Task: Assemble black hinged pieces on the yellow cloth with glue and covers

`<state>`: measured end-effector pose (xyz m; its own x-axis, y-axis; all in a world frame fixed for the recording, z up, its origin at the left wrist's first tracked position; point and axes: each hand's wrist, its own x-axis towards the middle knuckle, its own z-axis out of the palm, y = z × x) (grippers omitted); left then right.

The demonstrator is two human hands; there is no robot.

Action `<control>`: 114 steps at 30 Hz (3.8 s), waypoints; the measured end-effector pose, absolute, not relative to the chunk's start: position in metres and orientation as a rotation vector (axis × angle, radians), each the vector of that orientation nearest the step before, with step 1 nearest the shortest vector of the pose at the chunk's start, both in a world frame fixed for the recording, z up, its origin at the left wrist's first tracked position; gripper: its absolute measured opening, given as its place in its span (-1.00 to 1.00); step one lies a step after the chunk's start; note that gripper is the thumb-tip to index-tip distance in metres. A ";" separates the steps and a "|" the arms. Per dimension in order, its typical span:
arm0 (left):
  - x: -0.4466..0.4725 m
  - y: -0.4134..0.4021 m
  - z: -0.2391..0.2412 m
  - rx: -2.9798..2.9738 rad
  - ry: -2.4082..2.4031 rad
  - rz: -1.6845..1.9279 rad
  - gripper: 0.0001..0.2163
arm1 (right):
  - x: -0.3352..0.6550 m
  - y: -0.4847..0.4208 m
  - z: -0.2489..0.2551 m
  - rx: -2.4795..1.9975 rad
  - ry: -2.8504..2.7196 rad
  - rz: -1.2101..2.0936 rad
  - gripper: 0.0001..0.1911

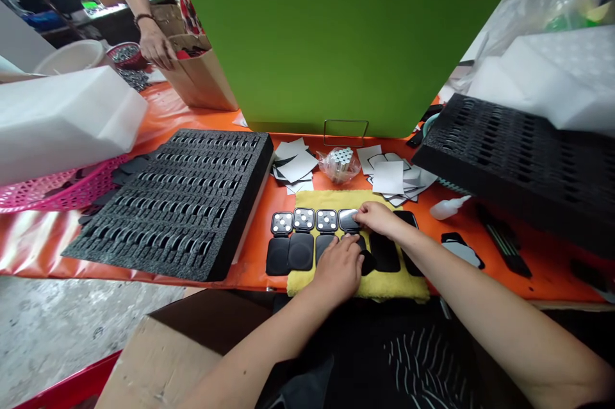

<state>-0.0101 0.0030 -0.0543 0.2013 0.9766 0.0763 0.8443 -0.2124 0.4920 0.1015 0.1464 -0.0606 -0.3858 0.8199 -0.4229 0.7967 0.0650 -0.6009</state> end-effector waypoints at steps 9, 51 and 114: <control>-0.010 0.003 -0.054 2.148 1.718 0.537 -0.80 | 0.093 0.153 -0.041 -1.722 -2.496 0.831 -0.68; -0.048 -0.019 -0.039 1.426 1.924 1.081 -0.78 | 0.101 0.070 -0.032 -1.187 -1.788 1.921 -0.72; -0.054 -0.023 -0.057 2.113 1.895 0.694 -0.74 | 0.051 0.101 -0.039 -1.311 -2.662 0.422 -0.63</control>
<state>-0.0540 -0.0228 -0.0574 0.0573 0.9785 0.1980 0.8750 -0.1448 0.4620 0.0515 0.1008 -0.0392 -0.6090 0.7931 0.0048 0.7527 0.5799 -0.3117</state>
